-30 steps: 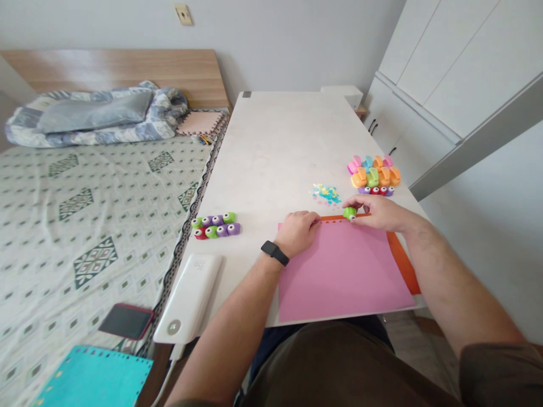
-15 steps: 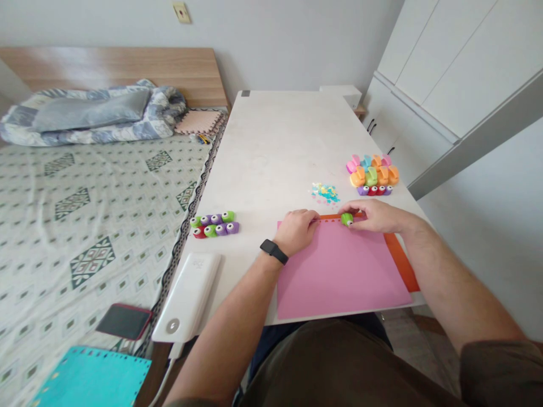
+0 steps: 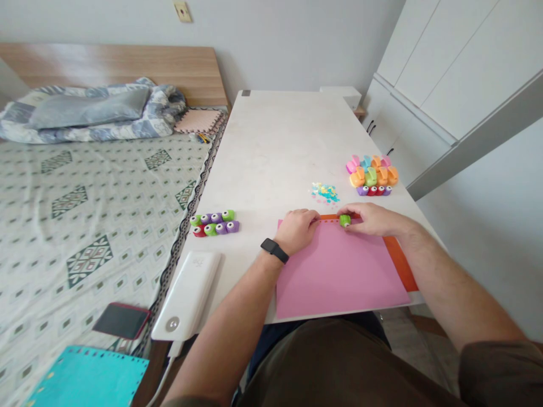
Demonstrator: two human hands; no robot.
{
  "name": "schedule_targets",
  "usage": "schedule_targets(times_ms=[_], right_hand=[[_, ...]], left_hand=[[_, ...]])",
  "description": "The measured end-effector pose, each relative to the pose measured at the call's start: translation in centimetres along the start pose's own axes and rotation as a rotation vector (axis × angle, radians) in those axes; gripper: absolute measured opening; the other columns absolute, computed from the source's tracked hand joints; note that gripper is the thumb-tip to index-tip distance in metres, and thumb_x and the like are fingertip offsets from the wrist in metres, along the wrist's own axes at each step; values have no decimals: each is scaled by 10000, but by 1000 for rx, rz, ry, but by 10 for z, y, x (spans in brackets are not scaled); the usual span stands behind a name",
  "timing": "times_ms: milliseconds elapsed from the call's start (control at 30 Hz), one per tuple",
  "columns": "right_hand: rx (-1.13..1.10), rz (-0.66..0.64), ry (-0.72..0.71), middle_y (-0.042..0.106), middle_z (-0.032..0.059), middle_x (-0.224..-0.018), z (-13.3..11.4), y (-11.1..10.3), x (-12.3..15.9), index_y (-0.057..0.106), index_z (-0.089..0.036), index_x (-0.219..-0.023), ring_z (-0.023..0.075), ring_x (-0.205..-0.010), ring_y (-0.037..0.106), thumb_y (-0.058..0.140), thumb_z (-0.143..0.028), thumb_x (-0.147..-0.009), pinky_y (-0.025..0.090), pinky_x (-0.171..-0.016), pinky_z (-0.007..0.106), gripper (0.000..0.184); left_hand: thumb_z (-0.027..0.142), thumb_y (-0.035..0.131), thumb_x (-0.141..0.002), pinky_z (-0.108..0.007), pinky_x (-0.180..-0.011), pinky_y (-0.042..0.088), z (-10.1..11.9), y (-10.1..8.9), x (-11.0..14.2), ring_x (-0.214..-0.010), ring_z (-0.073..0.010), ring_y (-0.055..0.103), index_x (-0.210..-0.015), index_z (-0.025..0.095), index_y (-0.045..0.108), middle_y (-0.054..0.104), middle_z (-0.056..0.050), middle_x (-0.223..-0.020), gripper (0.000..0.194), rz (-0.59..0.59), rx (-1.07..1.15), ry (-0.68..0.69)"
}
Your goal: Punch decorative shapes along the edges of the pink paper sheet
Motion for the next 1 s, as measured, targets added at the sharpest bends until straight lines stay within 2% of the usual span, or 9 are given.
schedule_targets(times_ms=[200,333,733,1000], right_hand=[[-5,14,7,775,40,-1076,3,0,-1,731,-255,-1192,254,-970,710,723,-291,-755,547,-876,354,439],[-2,-4,10,769,33,-1053,6,2,-1,729,-238,-1126,235,-937,699,708,-280,-773,529,-846,334,356],[33,17,-15,763,21,-1008,2,3,-3,736,-243,-1077,232,-905,679,715,-283,-776,502,-852,339,304],[112,60,-21,744,13,-967,-3,3,-4,724,-242,-1022,212,-859,655,689,-267,-794,468,-796,315,232]], left_hand=[[227,523,-1001,-330,-884,531,0,0,1,-948,-208,709,-1047,196,721,764,-71,-1008,205,14,4,8],[226,531,-998,-329,-873,533,1,-1,0,-937,-208,709,-1038,195,720,763,-70,-998,196,24,9,17],[226,534,-997,-334,-861,525,1,-3,1,-926,-209,706,-1026,193,717,762,-64,-986,189,37,-7,11],[218,530,-998,-334,-869,523,-1,-3,0,-930,-207,708,-1030,195,717,764,-60,-992,191,37,-2,9]])
Point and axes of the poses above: each hand's wrist, its own x-axis away from the middle knuckle, its own y-axis out of the palm, z = x × y, the point moved 9 cm from there along -x, towards the middle knuckle
